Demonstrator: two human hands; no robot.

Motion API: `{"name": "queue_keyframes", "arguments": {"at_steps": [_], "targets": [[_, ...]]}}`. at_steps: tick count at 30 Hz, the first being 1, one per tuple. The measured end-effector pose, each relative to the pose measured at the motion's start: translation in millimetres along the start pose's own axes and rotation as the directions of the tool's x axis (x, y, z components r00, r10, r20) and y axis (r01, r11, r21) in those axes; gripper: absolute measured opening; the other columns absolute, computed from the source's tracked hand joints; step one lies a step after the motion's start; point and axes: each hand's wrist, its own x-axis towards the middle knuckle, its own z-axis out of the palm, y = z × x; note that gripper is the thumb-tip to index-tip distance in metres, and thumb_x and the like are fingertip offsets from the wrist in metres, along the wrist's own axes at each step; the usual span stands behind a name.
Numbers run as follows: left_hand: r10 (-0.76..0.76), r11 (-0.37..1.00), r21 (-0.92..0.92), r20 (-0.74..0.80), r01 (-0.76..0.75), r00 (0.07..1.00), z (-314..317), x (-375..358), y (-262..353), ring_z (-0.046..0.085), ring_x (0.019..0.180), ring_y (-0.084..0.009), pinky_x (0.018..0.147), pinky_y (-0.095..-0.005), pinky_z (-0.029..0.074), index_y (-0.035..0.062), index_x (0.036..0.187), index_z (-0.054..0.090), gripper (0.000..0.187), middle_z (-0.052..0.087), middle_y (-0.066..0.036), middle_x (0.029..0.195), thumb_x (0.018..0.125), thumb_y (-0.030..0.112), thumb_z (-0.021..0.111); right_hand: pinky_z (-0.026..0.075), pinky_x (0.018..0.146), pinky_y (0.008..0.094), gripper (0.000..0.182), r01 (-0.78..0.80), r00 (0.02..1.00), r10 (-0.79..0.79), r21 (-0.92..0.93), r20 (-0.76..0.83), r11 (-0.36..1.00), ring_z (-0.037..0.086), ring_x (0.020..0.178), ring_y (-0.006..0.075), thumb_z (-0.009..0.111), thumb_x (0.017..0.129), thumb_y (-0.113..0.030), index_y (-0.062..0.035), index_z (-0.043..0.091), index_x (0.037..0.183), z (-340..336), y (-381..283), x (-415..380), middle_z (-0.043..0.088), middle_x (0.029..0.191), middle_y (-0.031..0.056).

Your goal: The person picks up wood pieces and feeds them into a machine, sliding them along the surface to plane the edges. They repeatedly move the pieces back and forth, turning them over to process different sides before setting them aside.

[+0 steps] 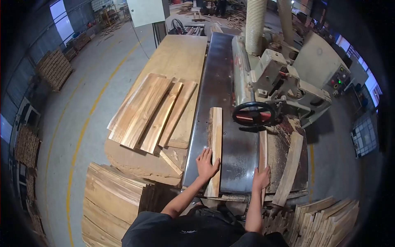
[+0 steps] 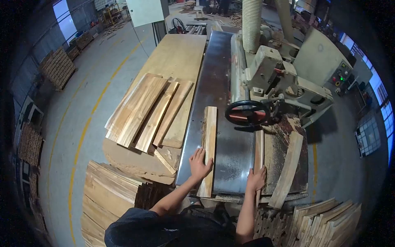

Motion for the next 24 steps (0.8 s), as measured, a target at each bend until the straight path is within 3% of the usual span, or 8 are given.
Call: {"name": "queue_keyframes", "arguments": {"at_steps": [2,5,9,11,14,16,18,24], "targets": [[-0.008,1.0,0.006,0.001,0.008,1.0,0,0,0,0.049,0.143,-0.034,0.114,-0.0497,0.034,-0.0007,0.139,0.061,0.064,0.059,-0.019,0.147,0.091,0.041,0.071,0.058,0.092,0.0475,0.078,-0.014,0.998,0.019,-0.076,0.054,0.997,0.067,0.118,0.0379,0.079,0.09,-0.033,-0.0074,0.045,0.155,3,0,-4,0.057,0.151,0.0159],[0.0,1.0,0.003,-0.015,0.0,1.0,0,-2,0,0.049,0.142,-0.0341,0.113,-0.0486,0.034,-0.0006,0.138,0.062,0.062,0.06,-0.018,0.146,0.091,0.04,0.071,0.053,0.104,0.0439,0.065,0.166,0.968,-0.185,-0.121,-0.17,0.979,0.059,0.133,0.0344,0.069,0.096,-0.014,-0.0034,0.046,0.156,36,8,-13,0.047,0.161,0.0138],[-0.022,0.999,-0.039,0.011,0.022,1.0,-1,-4,1,0.048,0.143,-0.0378,0.116,-0.0494,0.032,-0.0007,0.141,0.059,0.065,0.057,-0.021,0.149,0.092,0.041,0.069,0.05,0.108,0.0446,0.061,0.305,0.936,-0.316,-0.09,-0.155,0.948,0.054,0.138,0.0354,0.069,0.092,-0.005,-0.0032,0.052,0.15,27,9,-22,0.044,0.163,0.0142],[-0.018,0.999,-0.041,-0.003,0.018,1.0,-1,-2,1,0.049,0.142,-0.038,0.116,-0.0492,0.033,-0.0004,0.14,0.06,0.063,0.059,-0.02,0.147,0.092,0.04,0.07,0.047,0.111,0.0452,0.061,0.228,0.957,-0.264,0.244,0.123,0.942,0.051,0.141,0.0372,0.073,0.091,-0.01,-0.0081,0.055,0.149,11,19,-11,0.043,0.163,0.0163],[-0.008,0.999,-0.039,-0.033,0.006,0.999,-1,-3,3,0.05,0.141,-0.038,0.116,-0.0494,0.034,-0.0001,0.139,0.061,0.061,0.06,-0.02,0.145,0.092,0.036,0.071,0.042,0.115,0.0464,0.062,0.296,0.952,-0.293,0.032,-0.087,0.955,0.049,0.143,0.0397,0.076,0.091,-0.015,-0.0106,0.056,0.149,2,33,-2,0.043,0.162,0.0183],[-0.008,1.0,-0.028,-0.049,0.006,0.999,-1,-3,4,0.051,0.14,-0.037,0.115,-0.0493,0.035,0.0009,0.139,0.061,0.059,0.061,-0.019,0.143,0.092,0.034,0.072,0.038,0.118,0.0485,0.066,0.299,0.953,-0.296,0.049,-0.07,0.953,0.046,0.144,0.0431,0.074,0.095,-0.025,-0.0082,0.049,0.153,-1,43,5,0.046,0.159,0.022],[-0.007,0.999,-0.036,-0.045,0.005,0.999,-1,-3,4,0.051,0.14,-0.0359,0.115,-0.0493,0.035,0.0017,0.139,0.061,0.058,0.062,-0.018,0.144,0.092,0.035,0.072,0.038,0.117,0.0496,0.072,0.011,0.969,-0.127,0.477,0.211,0.879,0.045,0.143,0.0449,0.07,0.098,-0.035,-0.0069,0.042,0.158,10,47,14,0.046,0.157,0.026],[-0.012,0.999,-0.037,-0.051,0.011,0.999,-1,-3,3,0.052,0.139,-0.0359,0.114,-0.0491,0.035,0.0014,0.137,0.062,0.056,0.062,-0.018,0.143,0.092,0.033,0.072,0.041,0.115,0.0494,0.079,0.001,0.968,-0.11,0.433,0.226,0.901,0.049,0.141,0.0454,0.072,0.097,-0.038,-0.0051,0.038,0.159,14,46,16,0.05,0.153,0.0279]]}}
